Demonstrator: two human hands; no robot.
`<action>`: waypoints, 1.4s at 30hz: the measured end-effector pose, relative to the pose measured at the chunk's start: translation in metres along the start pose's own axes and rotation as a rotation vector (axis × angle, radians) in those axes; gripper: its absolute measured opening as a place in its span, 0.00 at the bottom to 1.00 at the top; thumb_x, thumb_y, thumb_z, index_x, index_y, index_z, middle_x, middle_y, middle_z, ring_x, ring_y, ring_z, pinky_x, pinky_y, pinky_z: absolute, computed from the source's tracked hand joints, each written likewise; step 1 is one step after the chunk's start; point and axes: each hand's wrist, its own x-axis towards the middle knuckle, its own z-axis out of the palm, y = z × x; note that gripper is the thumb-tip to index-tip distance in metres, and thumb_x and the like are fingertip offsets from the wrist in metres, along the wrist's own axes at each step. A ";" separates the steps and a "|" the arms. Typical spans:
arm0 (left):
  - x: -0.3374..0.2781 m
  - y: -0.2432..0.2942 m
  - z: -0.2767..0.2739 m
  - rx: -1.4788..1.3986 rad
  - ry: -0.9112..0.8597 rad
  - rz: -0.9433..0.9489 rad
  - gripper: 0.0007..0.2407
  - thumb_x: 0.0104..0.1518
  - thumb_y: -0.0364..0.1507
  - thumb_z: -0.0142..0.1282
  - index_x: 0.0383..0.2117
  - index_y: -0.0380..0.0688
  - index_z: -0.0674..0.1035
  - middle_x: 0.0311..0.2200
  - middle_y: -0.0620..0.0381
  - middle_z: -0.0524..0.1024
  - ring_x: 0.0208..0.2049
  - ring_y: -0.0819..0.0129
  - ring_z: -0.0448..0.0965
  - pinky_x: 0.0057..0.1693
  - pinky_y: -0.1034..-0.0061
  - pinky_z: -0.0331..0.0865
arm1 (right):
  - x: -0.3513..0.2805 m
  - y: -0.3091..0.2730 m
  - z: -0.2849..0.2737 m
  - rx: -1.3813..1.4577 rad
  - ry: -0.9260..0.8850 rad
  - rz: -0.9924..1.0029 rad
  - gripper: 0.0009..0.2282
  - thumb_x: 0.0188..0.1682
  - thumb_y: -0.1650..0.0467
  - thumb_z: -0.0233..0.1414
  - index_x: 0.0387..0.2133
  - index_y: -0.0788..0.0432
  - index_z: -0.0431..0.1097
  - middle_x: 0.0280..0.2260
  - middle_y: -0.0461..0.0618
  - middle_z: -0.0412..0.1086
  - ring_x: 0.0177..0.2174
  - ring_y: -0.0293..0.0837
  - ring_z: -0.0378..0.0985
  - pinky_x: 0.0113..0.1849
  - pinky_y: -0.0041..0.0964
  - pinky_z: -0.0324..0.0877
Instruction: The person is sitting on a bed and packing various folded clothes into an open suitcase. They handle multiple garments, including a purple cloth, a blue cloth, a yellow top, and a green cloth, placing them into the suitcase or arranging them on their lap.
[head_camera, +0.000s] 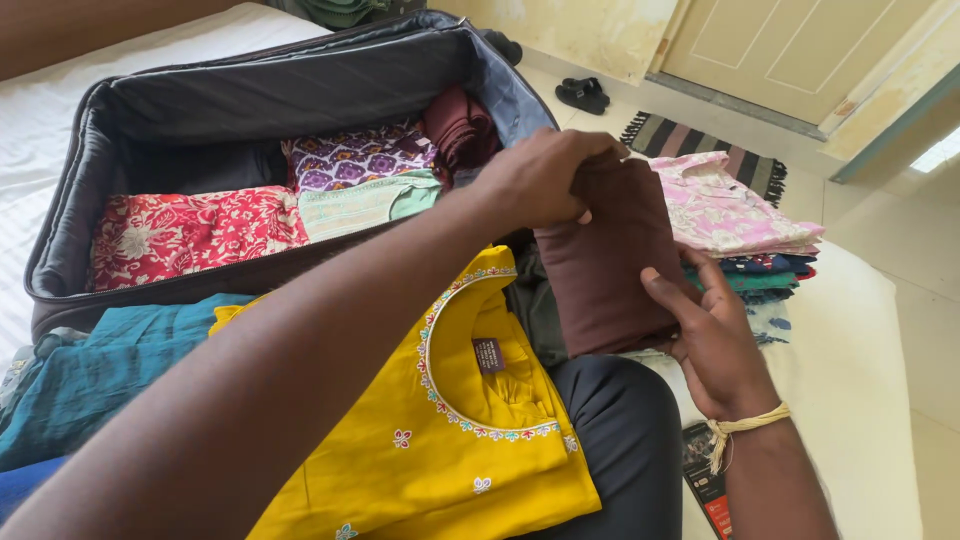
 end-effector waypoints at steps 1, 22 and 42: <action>0.003 0.002 0.005 0.003 0.004 0.007 0.29 0.36 0.30 0.76 0.50 0.47 0.78 0.39 0.48 0.83 0.44 0.50 0.82 0.47 0.61 0.75 | 0.004 0.005 -0.006 0.000 0.000 -0.008 0.26 0.48 0.69 0.55 0.62 0.50 0.60 0.49 0.45 0.72 0.47 0.39 0.76 0.42 0.43 0.75; -0.007 -0.018 0.101 0.669 -0.319 -0.215 0.08 0.56 0.31 0.56 0.41 0.55 0.81 0.46 0.58 0.78 0.49 0.61 0.78 0.50 0.64 0.70 | -0.002 0.032 0.021 -1.378 0.198 -0.136 0.42 0.47 0.58 0.61 0.75 0.49 0.49 0.36 0.53 0.82 0.35 0.60 0.83 0.38 0.50 0.75; -0.005 -0.011 0.108 0.587 -0.708 -0.045 0.16 0.53 0.34 0.64 0.49 0.54 0.82 0.52 0.57 0.79 0.55 0.59 0.78 0.54 0.61 0.74 | 0.043 0.067 0.043 -1.727 -0.218 0.182 0.26 0.42 0.48 0.60 0.39 0.58 0.79 0.45 0.61 0.75 0.48 0.61 0.77 0.50 0.53 0.73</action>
